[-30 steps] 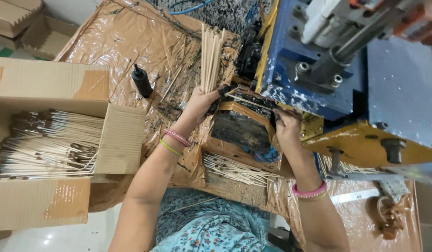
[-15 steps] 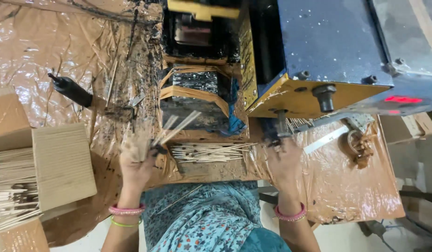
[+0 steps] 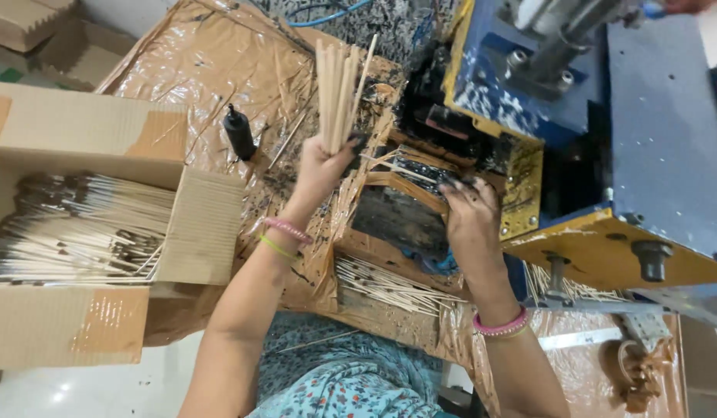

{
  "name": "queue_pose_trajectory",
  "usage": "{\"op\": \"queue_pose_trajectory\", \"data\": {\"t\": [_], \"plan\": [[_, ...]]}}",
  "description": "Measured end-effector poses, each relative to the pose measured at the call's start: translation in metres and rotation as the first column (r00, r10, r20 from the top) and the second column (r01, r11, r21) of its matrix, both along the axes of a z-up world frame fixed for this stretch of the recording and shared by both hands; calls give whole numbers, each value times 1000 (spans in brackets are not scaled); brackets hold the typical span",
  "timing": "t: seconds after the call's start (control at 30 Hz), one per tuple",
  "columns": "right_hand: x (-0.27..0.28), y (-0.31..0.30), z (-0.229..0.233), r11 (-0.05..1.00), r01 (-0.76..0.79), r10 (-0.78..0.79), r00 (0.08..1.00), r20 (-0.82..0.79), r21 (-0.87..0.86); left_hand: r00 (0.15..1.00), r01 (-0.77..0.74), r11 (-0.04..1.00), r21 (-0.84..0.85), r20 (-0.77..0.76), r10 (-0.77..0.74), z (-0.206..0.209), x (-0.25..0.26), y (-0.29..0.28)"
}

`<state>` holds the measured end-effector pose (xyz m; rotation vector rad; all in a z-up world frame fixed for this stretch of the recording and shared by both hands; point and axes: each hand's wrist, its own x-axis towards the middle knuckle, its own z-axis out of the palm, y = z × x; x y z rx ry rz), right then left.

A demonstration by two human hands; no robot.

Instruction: Operating a machine to apply coating to bamboo sticks to create incense sticks.

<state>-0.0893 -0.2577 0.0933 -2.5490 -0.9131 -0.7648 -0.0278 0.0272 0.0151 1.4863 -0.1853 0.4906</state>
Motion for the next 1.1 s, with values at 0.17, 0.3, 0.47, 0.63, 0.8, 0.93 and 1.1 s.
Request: {"op": "queue_pose_trajectory", "data": {"t": [0.17,0.3,0.47,0.63,0.8,0.93,1.1], "plan": [[-13,-2,0,986,167,-168,986,22,17,948,138,941,-309,-233,-215,-23,30,-33],[-13,-6,-17,961,269,-255,953,-161,70,944,159,923,-351,-220,-246,-26,31,-36],[31,-35,-61,855,516,-342,631,-697,47,955,155,913,-377,-180,-237,-15,22,-35],[-21,-29,-20,951,71,-68,997,-18,301,959,-24,983,-185,-282,-30,13,-36,-20],[-99,-121,-54,609,685,-577,729,-369,400,989,-98,995,-16,-112,95,-95,-102,33],[-126,-121,-29,683,671,-700,714,-2,290,985,-88,993,-74,-153,76,-59,-141,24],[-124,-79,-71,673,390,-92,887,-453,628,995,56,860,508,47,-93,-74,-145,-4]]}}
